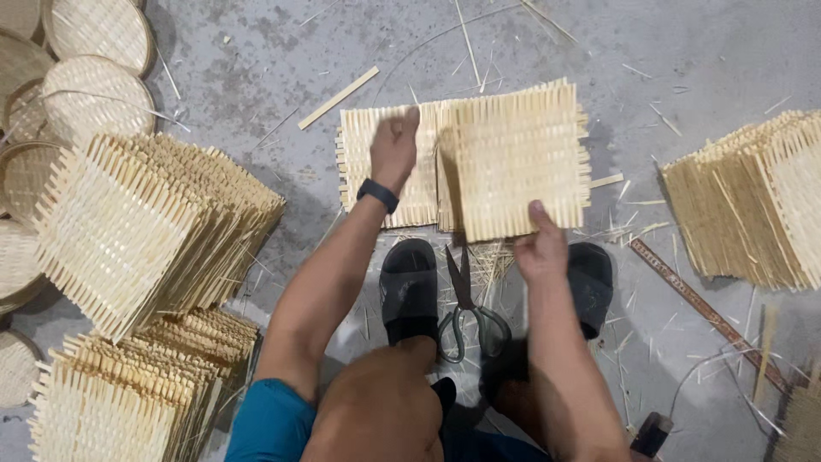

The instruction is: The person sits on the floor and uses shears to cut rectangular bamboo mats in half. They repeatedly pick up mats, cut them, and stack the halves into separate piles.

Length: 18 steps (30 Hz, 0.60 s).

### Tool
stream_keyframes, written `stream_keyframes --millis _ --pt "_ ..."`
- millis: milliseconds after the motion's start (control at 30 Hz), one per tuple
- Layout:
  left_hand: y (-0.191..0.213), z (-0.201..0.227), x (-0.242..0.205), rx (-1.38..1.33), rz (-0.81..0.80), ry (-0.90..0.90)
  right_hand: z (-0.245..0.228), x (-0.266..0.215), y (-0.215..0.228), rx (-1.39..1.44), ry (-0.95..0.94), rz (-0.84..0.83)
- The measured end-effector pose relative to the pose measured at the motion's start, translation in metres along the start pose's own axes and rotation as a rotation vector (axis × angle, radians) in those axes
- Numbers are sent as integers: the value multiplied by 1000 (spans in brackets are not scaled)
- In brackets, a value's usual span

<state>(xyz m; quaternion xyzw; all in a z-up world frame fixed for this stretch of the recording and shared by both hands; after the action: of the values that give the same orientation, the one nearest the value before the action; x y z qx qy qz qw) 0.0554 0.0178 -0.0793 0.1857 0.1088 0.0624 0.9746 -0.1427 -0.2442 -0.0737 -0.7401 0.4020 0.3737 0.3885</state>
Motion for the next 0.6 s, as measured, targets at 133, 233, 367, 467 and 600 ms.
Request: stream_keyframes --millis 133,233,367,467,600 --pt "-42 -73 -34 -234 -308 483 28 24 -8 -12 -44 80" --pt "-65 -95 -47 -13 -347 389 41 41 5 -72 -43 162" --pt "-70 -75 -40 259 -342 68 49 53 10 -104 -24 319" --pt "-79 -68 -52 197 -453 285 45 54 4 -29 126 250" --pt "-82 -40 -68 -91 -366 268 27 36 12 -412 289 297"
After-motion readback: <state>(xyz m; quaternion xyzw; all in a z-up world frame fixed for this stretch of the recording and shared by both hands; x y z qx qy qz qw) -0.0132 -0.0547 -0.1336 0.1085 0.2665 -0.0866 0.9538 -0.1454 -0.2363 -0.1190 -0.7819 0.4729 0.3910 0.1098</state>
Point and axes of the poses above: each hand's wrist, its own x-axis towards the middle knuckle, its own y-axis out of the back of the hand, z = x × y, the point moved 6 cm from there along x, towards the middle knuckle, and after that the axes turned 6 degrees about -y, right-handed, at the moved point
